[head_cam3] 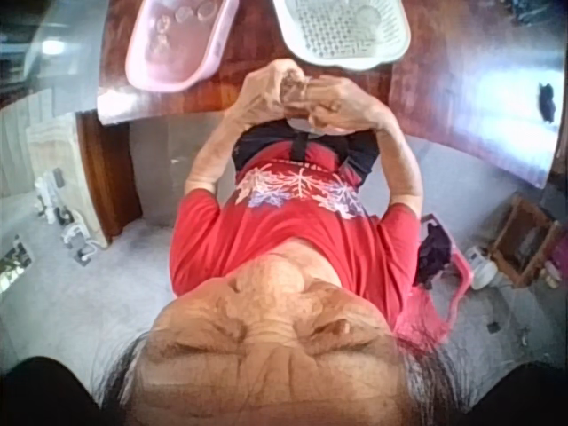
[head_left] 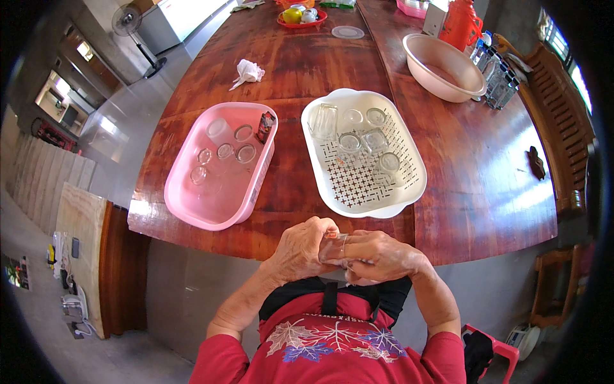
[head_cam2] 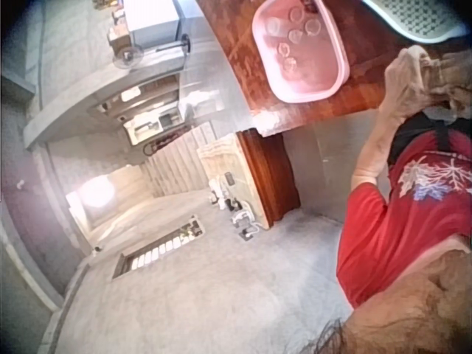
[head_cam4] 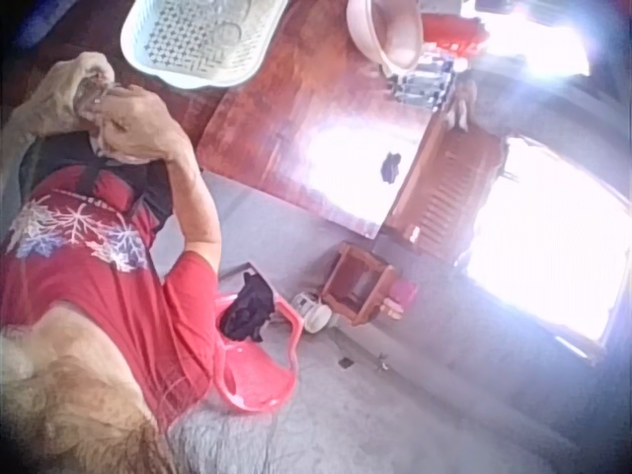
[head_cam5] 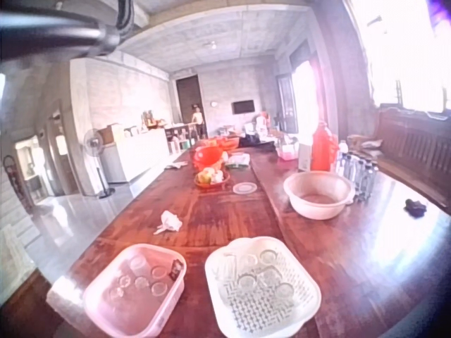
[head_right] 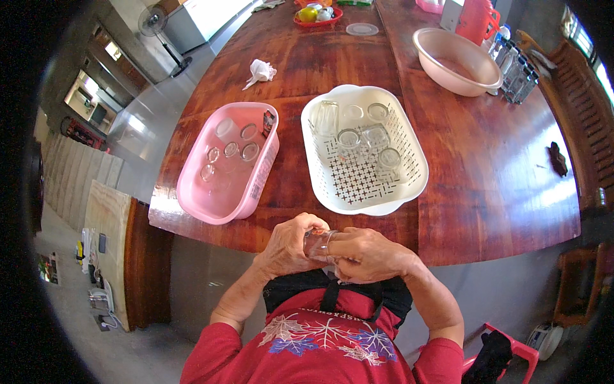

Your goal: The person dries small clear glasses one by one using a white cloth. They pick up each glass from a white plastic basket, wipe it thoroughly, and place it into a pink plastic basin.

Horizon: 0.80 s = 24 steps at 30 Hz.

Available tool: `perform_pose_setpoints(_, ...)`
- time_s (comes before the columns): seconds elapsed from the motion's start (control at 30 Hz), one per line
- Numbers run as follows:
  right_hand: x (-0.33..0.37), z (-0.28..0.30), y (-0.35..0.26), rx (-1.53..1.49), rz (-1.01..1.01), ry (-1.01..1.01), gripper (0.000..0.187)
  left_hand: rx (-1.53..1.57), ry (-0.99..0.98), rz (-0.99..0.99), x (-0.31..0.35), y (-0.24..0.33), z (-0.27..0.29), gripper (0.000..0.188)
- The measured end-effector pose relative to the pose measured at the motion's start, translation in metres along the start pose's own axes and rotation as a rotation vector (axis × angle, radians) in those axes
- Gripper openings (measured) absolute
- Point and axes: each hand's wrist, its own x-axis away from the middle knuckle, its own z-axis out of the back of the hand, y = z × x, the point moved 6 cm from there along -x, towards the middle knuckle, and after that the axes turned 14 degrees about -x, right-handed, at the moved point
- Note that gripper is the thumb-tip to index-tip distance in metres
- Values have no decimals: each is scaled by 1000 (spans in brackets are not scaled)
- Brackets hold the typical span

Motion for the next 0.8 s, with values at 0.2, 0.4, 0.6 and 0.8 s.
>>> perform_pose_setpoints(0.2, 16, 16, -5, -641, -38, 242, 22, 354, -76, 186, 3, -7, -3, 68)
perform_pose_setpoints(0.4, 17, 12, -24, -314, 250, 679, 36, 1144, 130, 408, 5, -19, -9, 70)
perform_pose_setpoints(0.6, -6, 4, -24, -111, 247, 824, 31, 1199, 206, 425, 8, -10, -19, 75)
perform_pose_setpoints(0.8, -15, 4, 17, -664, -47, 874, 35, 1179, 287, 421, -2, 0, -17, 77)
